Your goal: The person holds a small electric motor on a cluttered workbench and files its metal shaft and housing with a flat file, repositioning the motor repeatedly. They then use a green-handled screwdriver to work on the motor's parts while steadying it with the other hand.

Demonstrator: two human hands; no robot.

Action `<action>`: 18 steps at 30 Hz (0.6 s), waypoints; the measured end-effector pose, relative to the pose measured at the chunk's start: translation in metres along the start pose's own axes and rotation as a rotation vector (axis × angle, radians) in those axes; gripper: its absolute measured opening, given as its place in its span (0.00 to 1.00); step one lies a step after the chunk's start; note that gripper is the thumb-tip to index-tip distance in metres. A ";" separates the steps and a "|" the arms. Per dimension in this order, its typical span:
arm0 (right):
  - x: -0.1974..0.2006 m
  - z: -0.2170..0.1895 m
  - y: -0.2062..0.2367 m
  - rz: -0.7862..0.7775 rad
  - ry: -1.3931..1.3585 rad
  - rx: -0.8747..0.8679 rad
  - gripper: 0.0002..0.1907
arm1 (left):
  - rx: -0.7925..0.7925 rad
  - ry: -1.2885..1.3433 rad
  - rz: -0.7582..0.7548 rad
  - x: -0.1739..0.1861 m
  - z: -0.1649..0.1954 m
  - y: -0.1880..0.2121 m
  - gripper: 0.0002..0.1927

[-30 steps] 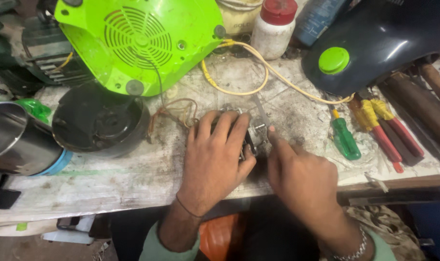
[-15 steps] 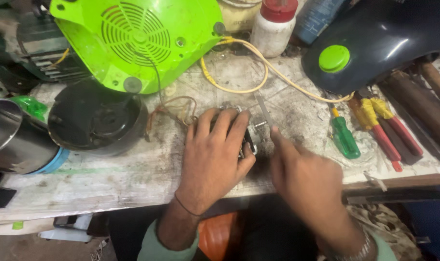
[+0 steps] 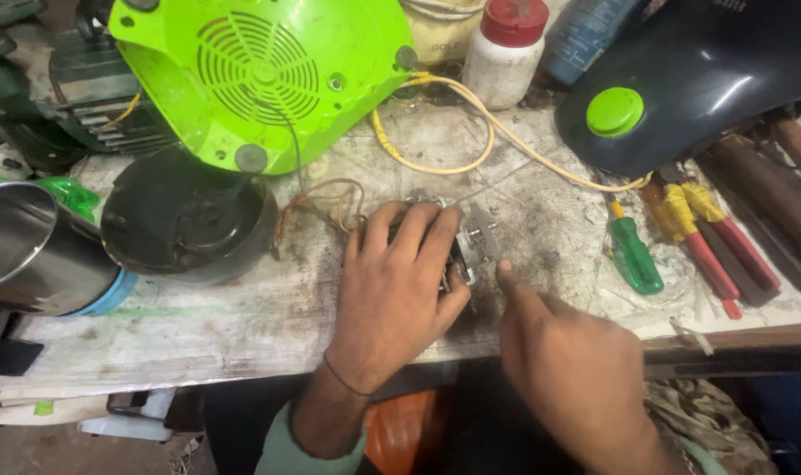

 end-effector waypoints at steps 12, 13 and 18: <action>-0.009 0.006 -0.007 0.089 0.004 0.011 0.20 | 0.031 -0.041 -0.020 -0.004 0.002 0.000 0.30; -0.007 0.007 -0.006 0.039 0.003 -0.008 0.21 | 0.018 -0.044 -0.013 -0.004 0.002 0.000 0.30; 0.000 0.008 -0.006 -0.009 -0.001 -0.020 0.22 | -0.012 -0.041 0.003 -0.003 0.001 0.001 0.31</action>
Point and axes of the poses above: each hand's wrist, its own y-axis away from the middle knuckle, its own x-axis out of the back of the hand, z = x × y, the point moved 1 cm from there along -y, towards the middle knuckle, and after that the axes turned 4 degrees about -x, right-handed, at the moved point
